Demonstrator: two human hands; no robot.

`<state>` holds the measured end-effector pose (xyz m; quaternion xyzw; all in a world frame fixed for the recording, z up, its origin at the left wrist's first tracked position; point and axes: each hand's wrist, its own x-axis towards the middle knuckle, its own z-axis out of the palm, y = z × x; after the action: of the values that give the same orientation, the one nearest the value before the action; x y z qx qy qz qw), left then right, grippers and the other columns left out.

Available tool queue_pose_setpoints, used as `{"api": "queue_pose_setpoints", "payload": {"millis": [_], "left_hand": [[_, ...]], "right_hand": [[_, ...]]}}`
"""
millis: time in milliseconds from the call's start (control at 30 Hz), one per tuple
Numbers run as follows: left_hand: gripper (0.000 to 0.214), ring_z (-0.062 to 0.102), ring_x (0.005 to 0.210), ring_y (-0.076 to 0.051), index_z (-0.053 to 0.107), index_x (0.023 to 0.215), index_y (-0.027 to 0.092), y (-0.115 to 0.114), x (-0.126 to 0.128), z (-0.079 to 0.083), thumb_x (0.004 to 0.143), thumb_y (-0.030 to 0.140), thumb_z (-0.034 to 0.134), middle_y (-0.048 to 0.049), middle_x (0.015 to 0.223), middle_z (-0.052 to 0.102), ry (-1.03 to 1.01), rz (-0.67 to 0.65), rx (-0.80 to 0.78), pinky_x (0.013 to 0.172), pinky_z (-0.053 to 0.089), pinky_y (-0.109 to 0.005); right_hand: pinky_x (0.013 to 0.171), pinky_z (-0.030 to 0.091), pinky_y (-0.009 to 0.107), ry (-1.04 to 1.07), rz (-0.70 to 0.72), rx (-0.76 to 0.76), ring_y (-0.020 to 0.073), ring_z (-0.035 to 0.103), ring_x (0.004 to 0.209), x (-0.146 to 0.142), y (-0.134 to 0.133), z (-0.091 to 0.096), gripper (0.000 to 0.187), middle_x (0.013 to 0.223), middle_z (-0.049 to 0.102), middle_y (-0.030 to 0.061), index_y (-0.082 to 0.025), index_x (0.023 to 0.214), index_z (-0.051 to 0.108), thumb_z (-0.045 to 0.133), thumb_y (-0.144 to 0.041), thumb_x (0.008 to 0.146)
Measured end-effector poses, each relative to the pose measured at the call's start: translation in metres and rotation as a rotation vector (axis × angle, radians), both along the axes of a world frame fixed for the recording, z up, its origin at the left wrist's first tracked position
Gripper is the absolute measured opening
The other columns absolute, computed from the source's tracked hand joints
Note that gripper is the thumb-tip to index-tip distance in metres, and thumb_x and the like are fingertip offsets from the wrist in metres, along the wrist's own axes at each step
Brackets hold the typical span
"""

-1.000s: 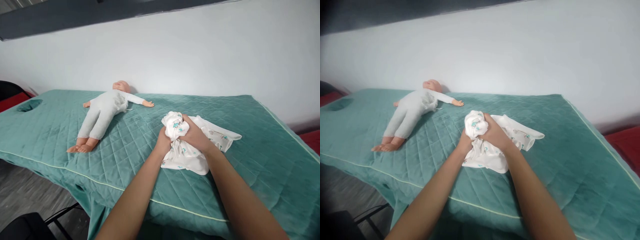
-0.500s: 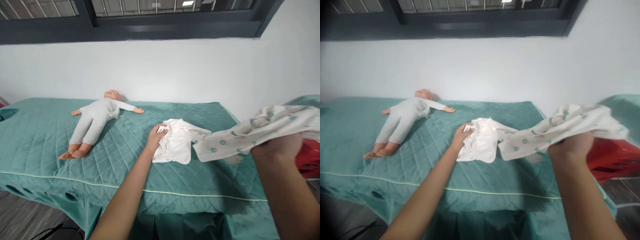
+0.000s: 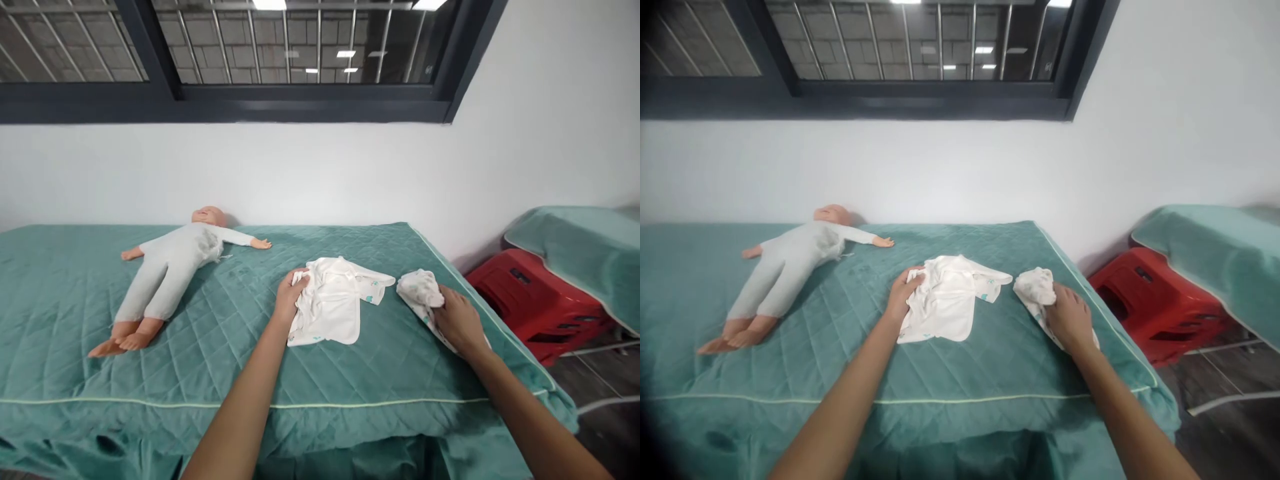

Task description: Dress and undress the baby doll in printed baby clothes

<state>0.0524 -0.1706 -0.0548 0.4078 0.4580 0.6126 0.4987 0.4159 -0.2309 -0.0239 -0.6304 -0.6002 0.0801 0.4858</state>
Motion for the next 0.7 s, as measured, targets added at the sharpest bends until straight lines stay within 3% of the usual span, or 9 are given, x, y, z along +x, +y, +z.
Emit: {"api": "queue_pose_setpoints", "payload": {"millis": [100,200,300,400,600,700], "left_hand": [[0.046,0.055,0.071,-0.014,0.075,0.093,0.016,0.000,0.001,0.000,0.060,0.047,0.086,0.0001,0.079,0.068,-0.013,-0.001,-0.005,0.067,0.040,-0.024],[0.048,0.056,0.071,-0.014,0.075,0.092,0.017,0.000,0.002,0.001,0.058,0.049,0.087,-0.0001,0.080,0.069,-0.026,0.003,-0.008,0.067,0.041,-0.025],[0.050,0.056,0.070,-0.013,0.075,0.092,0.016,0.000,0.002,0.001,0.057,0.049,0.088,0.0001,0.079,0.068,-0.039,0.008,-0.019,0.066,0.041,-0.024],[0.051,0.055,0.068,-0.013,0.074,0.094,0.016,-0.002,0.001,0.000,0.057,0.049,0.088,0.0006,0.077,0.067,-0.052,0.006,-0.032,0.065,0.040,-0.024],[0.053,0.056,0.070,-0.013,0.074,0.094,0.016,-0.002,0.001,0.001,0.056,0.050,0.088,0.0004,0.078,0.068,-0.050,0.001,-0.040,0.066,0.041,-0.024],[0.054,0.056,0.070,-0.014,0.073,0.093,0.016,-0.001,0.002,0.003,0.055,0.051,0.088,0.0003,0.078,0.067,-0.052,0.008,-0.039,0.066,0.041,-0.025]], "right_hand": [[0.112,0.024,0.074,-0.490,-0.107,-0.208,0.0443,0.046,0.138,0.013,-0.012,-0.004,0.036,0.137,0.063,0.0181,-0.019,0.118,0.065,0.045,-0.031,0.090],[0.107,0.040,0.065,-0.799,-0.156,-0.363,0.0414,0.053,0.131,0.033,-0.019,0.003,0.047,0.145,0.058,0.0165,-0.019,0.133,0.058,0.043,-0.033,0.091],[0.098,0.051,0.059,-0.811,-0.189,-0.357,0.0435,0.056,0.128,0.045,-0.024,0.003,0.063,0.150,0.050,0.0214,-0.015,0.147,0.045,0.048,-0.032,0.087],[0.107,0.047,0.055,-0.814,-0.118,-0.219,0.0408,0.046,0.140,0.039,-0.028,0.002,0.072,0.158,0.039,0.0231,-0.011,0.153,0.035,0.047,-0.018,0.083],[0.115,0.040,0.055,-0.806,0.011,-0.115,0.0376,0.037,0.147,-0.001,-0.022,0.027,0.063,0.163,0.033,0.0192,-0.015,0.152,0.037,0.047,-0.035,0.093],[0.118,0.035,0.058,-0.870,0.021,-0.104,0.0354,0.033,0.150,-0.014,-0.018,0.025,0.059,0.164,0.035,0.0149,-0.018,0.152,0.039,0.041,-0.042,0.099]]}}
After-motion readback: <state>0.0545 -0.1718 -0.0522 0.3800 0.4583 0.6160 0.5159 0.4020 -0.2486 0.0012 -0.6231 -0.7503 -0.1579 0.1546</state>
